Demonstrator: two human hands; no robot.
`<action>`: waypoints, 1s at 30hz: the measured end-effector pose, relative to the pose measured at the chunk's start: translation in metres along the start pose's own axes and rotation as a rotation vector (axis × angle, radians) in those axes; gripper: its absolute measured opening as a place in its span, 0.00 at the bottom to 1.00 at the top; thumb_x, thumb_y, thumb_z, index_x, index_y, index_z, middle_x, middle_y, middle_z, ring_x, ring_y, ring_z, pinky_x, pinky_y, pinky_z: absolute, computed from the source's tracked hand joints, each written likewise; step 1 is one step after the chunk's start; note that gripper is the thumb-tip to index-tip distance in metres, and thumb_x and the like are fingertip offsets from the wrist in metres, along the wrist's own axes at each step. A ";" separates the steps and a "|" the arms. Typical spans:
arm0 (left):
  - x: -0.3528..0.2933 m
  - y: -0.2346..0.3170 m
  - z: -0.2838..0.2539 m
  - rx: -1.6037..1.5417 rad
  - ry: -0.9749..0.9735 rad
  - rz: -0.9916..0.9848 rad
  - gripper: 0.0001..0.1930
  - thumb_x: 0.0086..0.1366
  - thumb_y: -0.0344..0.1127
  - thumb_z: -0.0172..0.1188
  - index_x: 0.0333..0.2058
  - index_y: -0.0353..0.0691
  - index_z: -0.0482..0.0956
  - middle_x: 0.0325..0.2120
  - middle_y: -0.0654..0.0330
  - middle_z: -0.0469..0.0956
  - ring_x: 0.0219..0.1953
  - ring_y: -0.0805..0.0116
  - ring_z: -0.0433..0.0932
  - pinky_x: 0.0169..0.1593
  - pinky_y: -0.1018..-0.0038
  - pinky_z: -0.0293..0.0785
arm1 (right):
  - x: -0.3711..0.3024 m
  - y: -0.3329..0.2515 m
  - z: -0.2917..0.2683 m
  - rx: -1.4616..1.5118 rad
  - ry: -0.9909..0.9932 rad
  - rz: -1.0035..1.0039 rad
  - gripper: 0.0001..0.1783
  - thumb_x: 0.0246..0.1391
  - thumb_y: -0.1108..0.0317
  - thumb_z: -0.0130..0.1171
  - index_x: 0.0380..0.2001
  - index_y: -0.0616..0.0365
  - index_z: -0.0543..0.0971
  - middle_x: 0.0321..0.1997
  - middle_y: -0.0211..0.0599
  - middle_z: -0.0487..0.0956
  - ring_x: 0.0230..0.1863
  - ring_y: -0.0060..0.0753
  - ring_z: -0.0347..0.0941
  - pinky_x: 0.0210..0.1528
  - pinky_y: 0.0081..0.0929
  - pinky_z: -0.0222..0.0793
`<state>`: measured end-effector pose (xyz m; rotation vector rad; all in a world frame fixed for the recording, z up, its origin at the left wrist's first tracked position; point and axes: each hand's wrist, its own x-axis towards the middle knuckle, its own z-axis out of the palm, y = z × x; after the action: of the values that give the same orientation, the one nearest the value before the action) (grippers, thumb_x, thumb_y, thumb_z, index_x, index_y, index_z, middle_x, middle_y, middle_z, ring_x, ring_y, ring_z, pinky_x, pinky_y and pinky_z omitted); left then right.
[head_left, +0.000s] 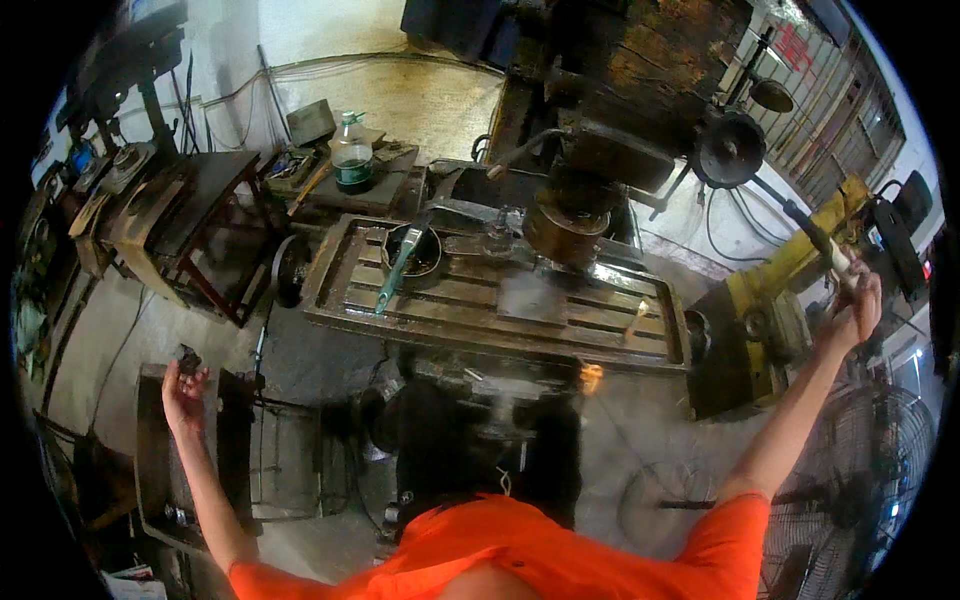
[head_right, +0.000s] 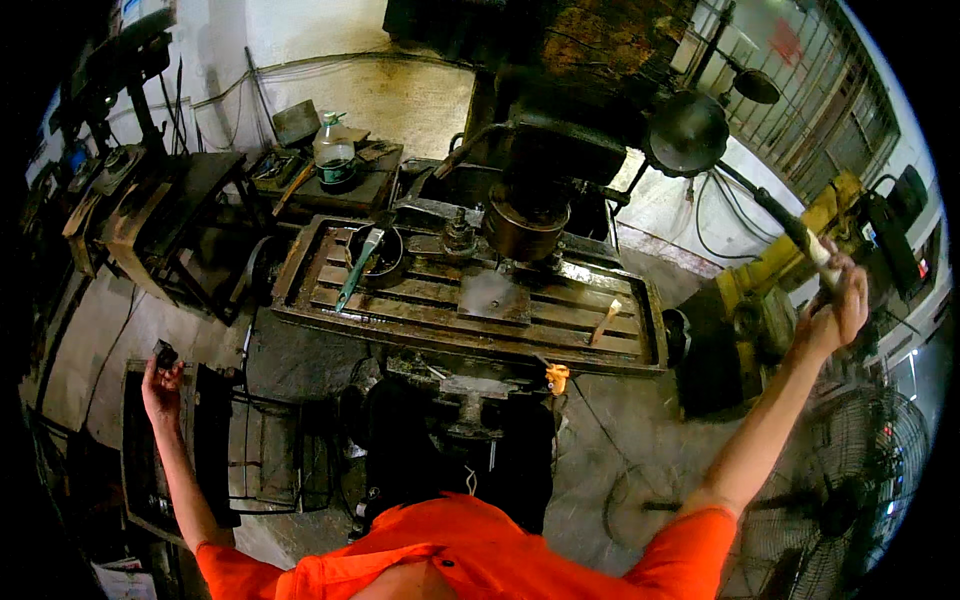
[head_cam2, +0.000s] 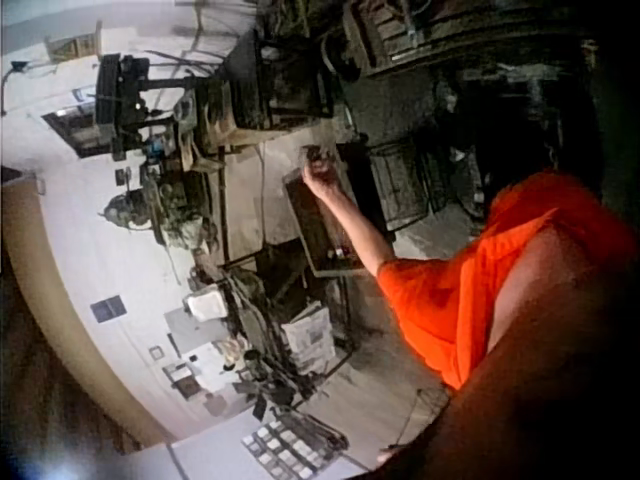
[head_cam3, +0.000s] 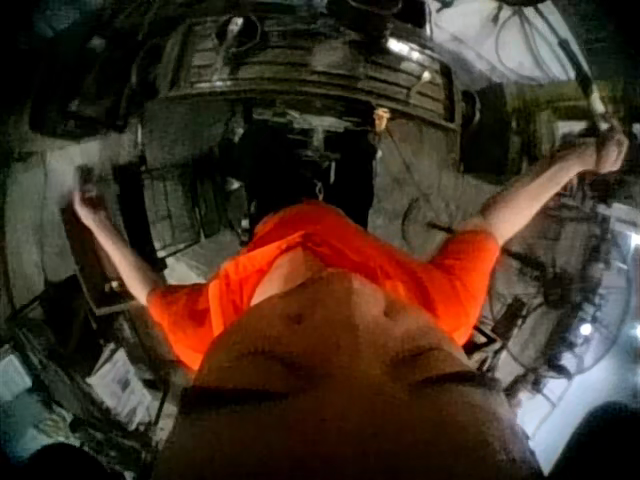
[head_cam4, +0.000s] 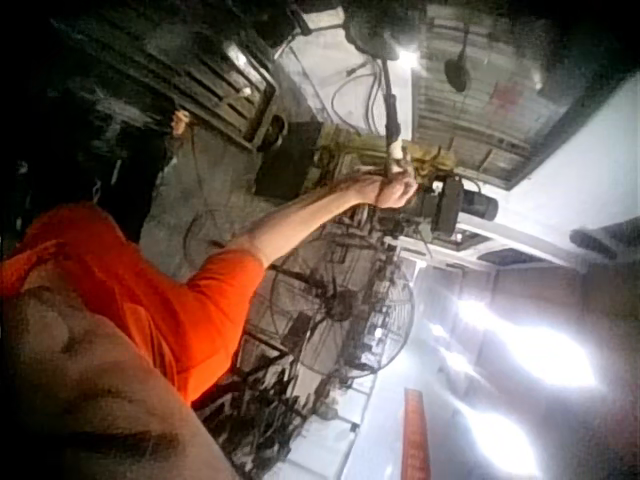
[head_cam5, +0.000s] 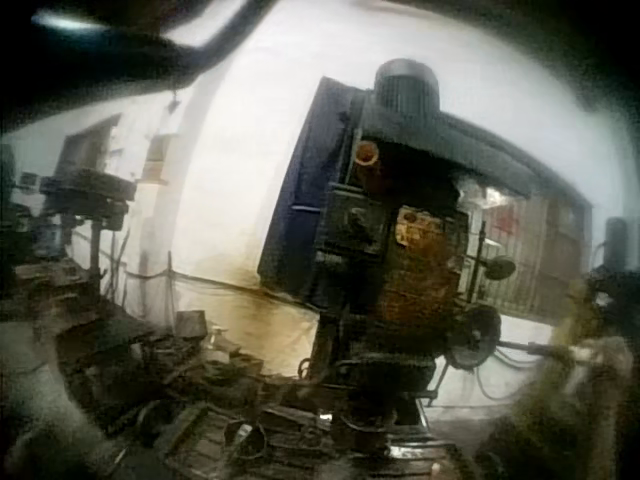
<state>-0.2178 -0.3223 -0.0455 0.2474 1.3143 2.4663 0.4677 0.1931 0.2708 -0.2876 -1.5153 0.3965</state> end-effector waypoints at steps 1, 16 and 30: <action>0.006 -0.007 0.001 0.008 -0.029 -0.048 0.07 0.59 0.33 0.55 0.34 0.38 0.70 0.24 0.61 0.73 0.24 0.71 0.71 0.39 0.68 0.73 | 0.012 0.001 -0.010 0.033 -0.081 -0.032 0.14 0.54 0.62 0.46 0.29 0.65 0.69 0.40 0.49 0.72 0.48 0.45 0.67 0.54 0.37 0.59; -0.003 -0.047 0.071 0.438 0.137 -0.200 0.21 0.52 0.35 0.62 0.44 0.35 0.70 0.33 0.59 0.74 0.30 0.70 0.74 0.32 0.78 0.70 | -0.248 0.042 0.033 -0.055 -0.543 1.162 0.24 0.43 0.56 0.54 0.38 0.67 0.76 0.28 0.36 0.78 0.31 0.31 0.74 0.35 0.26 0.69; -0.077 -0.076 0.120 0.371 0.040 -0.320 0.15 0.54 0.34 0.58 0.37 0.30 0.73 0.35 0.56 0.75 0.34 0.67 0.75 0.39 0.71 0.71 | -0.326 0.045 0.084 0.442 -0.518 1.206 0.28 0.30 0.58 0.61 0.36 0.66 0.75 0.28 0.37 0.77 0.25 0.27 0.72 0.29 0.22 0.69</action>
<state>-0.0940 -0.2194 -0.0413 0.0671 1.6787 1.9659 0.3768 0.0901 -0.0394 -0.7752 -1.5439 1.8426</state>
